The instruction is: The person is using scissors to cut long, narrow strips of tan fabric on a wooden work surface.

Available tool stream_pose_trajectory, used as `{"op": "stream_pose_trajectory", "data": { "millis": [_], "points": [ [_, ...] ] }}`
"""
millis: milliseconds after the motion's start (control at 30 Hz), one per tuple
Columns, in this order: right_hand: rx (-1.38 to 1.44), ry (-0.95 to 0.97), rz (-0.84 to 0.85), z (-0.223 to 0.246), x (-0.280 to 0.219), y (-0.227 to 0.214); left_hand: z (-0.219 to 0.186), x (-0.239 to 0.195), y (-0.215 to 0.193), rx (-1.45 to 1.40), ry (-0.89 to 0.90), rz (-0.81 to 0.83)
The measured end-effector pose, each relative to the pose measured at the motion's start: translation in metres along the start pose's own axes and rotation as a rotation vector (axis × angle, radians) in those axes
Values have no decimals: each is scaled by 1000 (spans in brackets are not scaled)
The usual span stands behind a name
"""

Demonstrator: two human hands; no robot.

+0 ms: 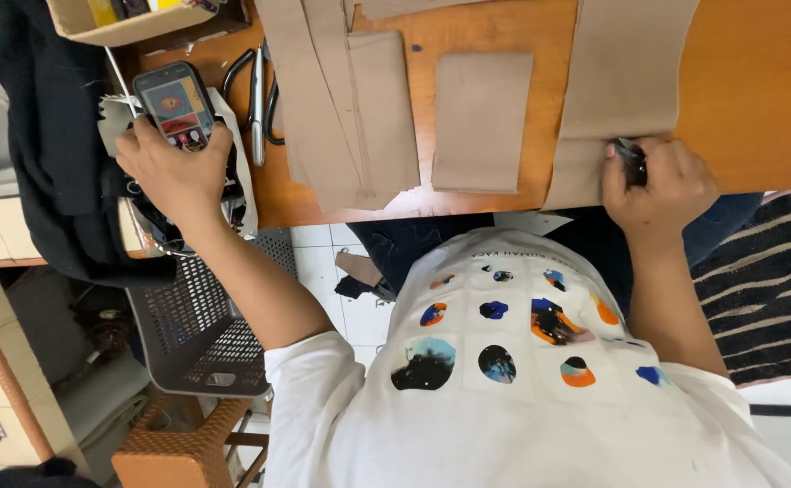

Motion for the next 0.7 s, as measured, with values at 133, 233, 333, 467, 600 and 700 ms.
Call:
{"op": "stream_pose_trajectory", "data": {
  "millis": [133,233,333,467,600,700],
  "points": [
    [-3,1,10,0,2,0,-6,-2,-6,11,37,-110],
    [39,-37,-4,5,8,-4,-7,-4,-13,-63,99,-192],
    [52,-28,-15,6,11,-8,-13,-6,-17,1,160,-194],
    [100,12,30,3,15,-10,-4,-14,-20,-102,85,-158],
    [306,18,12,-2,5,-17,-53,-67,-69,-526,316,-334],
    [404,160,-157,-23,-40,-20,-104,-118,-67,-731,595,-291]
  ]
}}
Point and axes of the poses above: each hand's wrist, its own x-axis towards the middle knuckle, its own y-axis out of the palm, z = x × y, the point moved 9 cm from there along x, towards the middle knuckle, and after that the axes turned 12 degrees about -y, right-handed, at the moved point
